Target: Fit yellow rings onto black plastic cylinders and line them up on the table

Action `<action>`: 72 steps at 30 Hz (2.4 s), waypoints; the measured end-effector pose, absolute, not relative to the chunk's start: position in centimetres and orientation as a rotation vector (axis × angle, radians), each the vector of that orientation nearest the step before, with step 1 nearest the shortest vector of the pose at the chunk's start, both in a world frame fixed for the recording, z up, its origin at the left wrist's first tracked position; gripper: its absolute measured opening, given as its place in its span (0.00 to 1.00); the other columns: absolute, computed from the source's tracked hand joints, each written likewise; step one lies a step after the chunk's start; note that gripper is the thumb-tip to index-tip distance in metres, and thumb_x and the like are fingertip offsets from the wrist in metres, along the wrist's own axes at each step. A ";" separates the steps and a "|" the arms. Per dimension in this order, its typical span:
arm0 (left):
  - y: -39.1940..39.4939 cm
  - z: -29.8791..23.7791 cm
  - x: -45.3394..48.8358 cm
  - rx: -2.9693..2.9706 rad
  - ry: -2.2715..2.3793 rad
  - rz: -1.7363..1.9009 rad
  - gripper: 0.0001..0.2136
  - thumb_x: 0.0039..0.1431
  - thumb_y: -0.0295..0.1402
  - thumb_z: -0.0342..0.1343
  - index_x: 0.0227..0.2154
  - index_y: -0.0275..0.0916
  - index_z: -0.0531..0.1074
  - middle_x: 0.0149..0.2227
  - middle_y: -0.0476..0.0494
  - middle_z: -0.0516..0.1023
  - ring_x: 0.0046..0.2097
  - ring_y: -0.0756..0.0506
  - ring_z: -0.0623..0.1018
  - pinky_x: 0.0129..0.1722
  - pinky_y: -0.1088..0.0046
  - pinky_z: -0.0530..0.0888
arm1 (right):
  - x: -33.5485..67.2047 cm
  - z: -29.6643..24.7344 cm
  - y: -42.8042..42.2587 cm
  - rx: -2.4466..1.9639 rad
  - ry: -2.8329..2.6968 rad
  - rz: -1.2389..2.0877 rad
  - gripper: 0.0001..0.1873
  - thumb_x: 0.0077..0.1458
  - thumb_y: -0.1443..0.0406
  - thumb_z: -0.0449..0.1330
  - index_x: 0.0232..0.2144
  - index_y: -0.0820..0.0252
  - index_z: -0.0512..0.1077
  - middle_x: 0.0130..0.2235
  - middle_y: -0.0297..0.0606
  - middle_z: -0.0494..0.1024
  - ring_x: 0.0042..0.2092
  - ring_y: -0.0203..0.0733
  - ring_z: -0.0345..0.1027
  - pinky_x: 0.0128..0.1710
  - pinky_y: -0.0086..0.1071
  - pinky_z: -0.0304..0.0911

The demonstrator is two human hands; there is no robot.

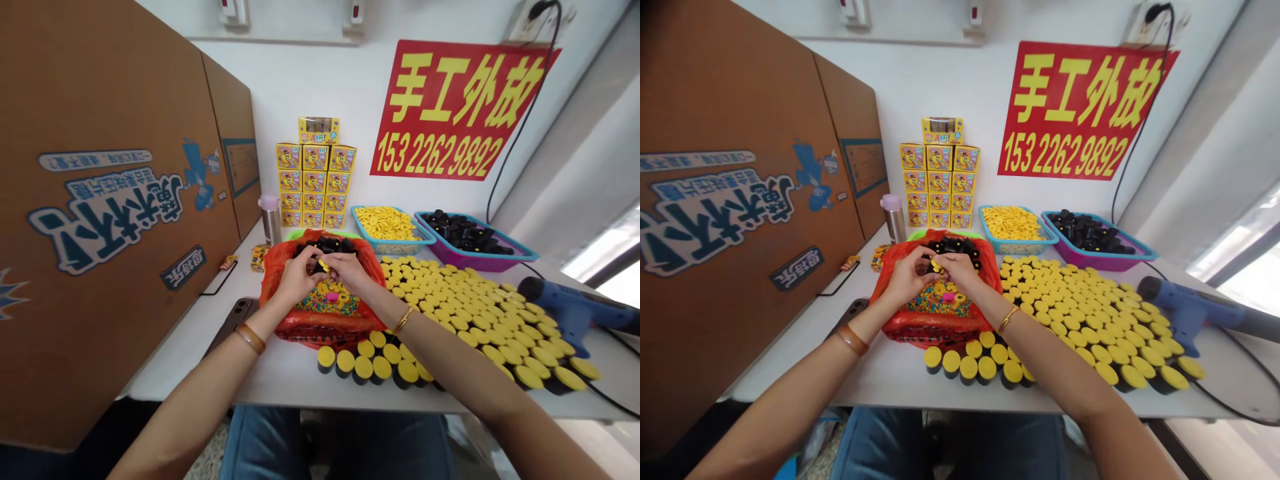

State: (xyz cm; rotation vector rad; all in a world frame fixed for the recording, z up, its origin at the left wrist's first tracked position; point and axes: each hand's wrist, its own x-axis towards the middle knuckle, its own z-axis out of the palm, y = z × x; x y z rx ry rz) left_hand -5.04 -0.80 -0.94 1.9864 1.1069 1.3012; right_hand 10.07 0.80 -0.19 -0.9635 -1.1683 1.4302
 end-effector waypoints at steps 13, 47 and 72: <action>-1.6 0.1 -4.8 2.114 1.145 1.329 0.21 0.49 0.23 0.60 0.46 0.43 0.64 0.46 0.42 0.79 0.50 0.41 0.80 0.47 0.65 0.75 | 10.6 -0.5 0.6 -0.932 -1.148 1.660 0.20 0.49 0.49 0.66 0.29 0.58 0.67 0.19 0.30 0.70 0.17 0.32 0.59 0.15 0.27 0.59; 0.8 0.3 -0.8 1.902 0.951 1.499 0.13 0.48 0.36 0.66 0.37 0.37 0.75 0.38 0.43 0.77 0.39 0.46 0.76 0.41 0.70 0.73 | 10.4 -0.1 1.1 -0.957 -0.897 1.522 0.32 0.56 0.36 0.48 0.18 0.54 0.53 0.13 0.25 0.46 0.14 0.30 0.37 0.12 0.27 0.36; 0.1 0.3 -1.5 2.040 1.035 1.518 0.21 0.52 0.23 0.58 0.50 0.38 0.69 0.40 0.44 0.82 0.40 0.45 0.81 0.44 0.67 0.77 | 11.7 0.3 0.1 -0.907 -1.015 1.800 0.25 0.53 0.44 0.56 0.19 0.58 0.63 0.16 0.31 0.62 0.17 0.32 0.52 0.16 0.28 0.51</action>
